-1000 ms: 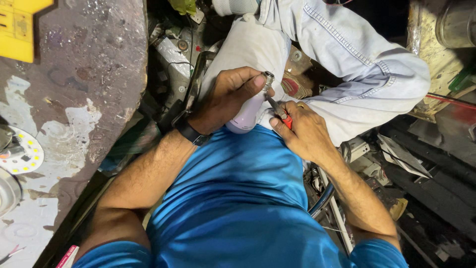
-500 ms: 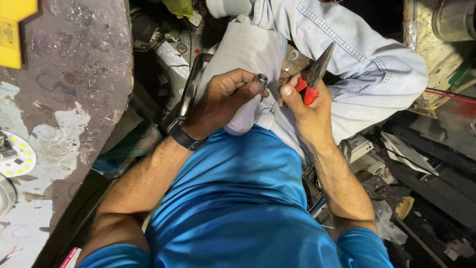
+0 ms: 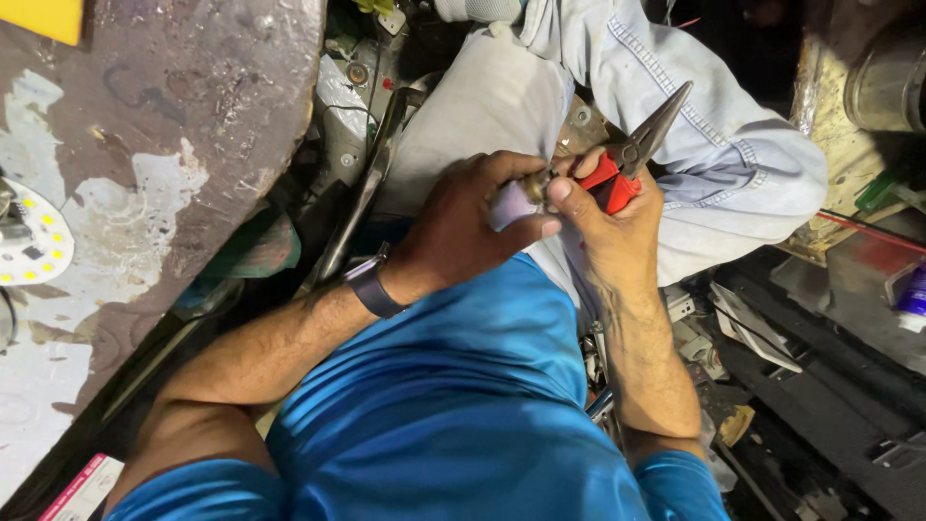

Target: The person assembles a light bulb by inserting wires into the base, securing them with a screwdriver, and attaching the bulb body. The person uses pliers to adjust the wires and a screwdriver to tighten the base.

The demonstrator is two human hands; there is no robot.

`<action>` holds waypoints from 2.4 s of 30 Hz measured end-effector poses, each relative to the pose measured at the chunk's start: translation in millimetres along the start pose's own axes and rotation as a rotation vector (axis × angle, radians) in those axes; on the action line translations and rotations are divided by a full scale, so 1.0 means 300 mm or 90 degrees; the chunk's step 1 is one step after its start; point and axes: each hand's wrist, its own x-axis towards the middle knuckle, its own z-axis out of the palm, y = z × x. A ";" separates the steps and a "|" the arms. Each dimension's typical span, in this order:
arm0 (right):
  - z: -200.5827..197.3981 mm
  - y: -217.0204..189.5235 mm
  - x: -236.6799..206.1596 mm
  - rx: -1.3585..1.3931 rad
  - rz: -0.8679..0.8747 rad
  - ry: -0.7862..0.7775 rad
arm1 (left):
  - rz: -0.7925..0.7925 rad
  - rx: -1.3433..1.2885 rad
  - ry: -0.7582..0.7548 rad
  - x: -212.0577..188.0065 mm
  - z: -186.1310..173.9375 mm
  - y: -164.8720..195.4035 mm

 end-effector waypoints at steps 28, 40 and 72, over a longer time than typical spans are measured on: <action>-0.197 -0.069 0.107 -0.265 -0.010 -0.225 | -0.106 -0.395 -0.275 0.080 -0.026 -0.074; -0.148 -0.051 0.072 -0.049 0.086 -0.033 | -0.205 -0.312 -0.263 0.080 -0.035 -0.121; -0.132 -0.116 -0.156 -0.662 0.236 -0.236 | -0.092 -0.365 -0.141 0.067 0.006 -0.023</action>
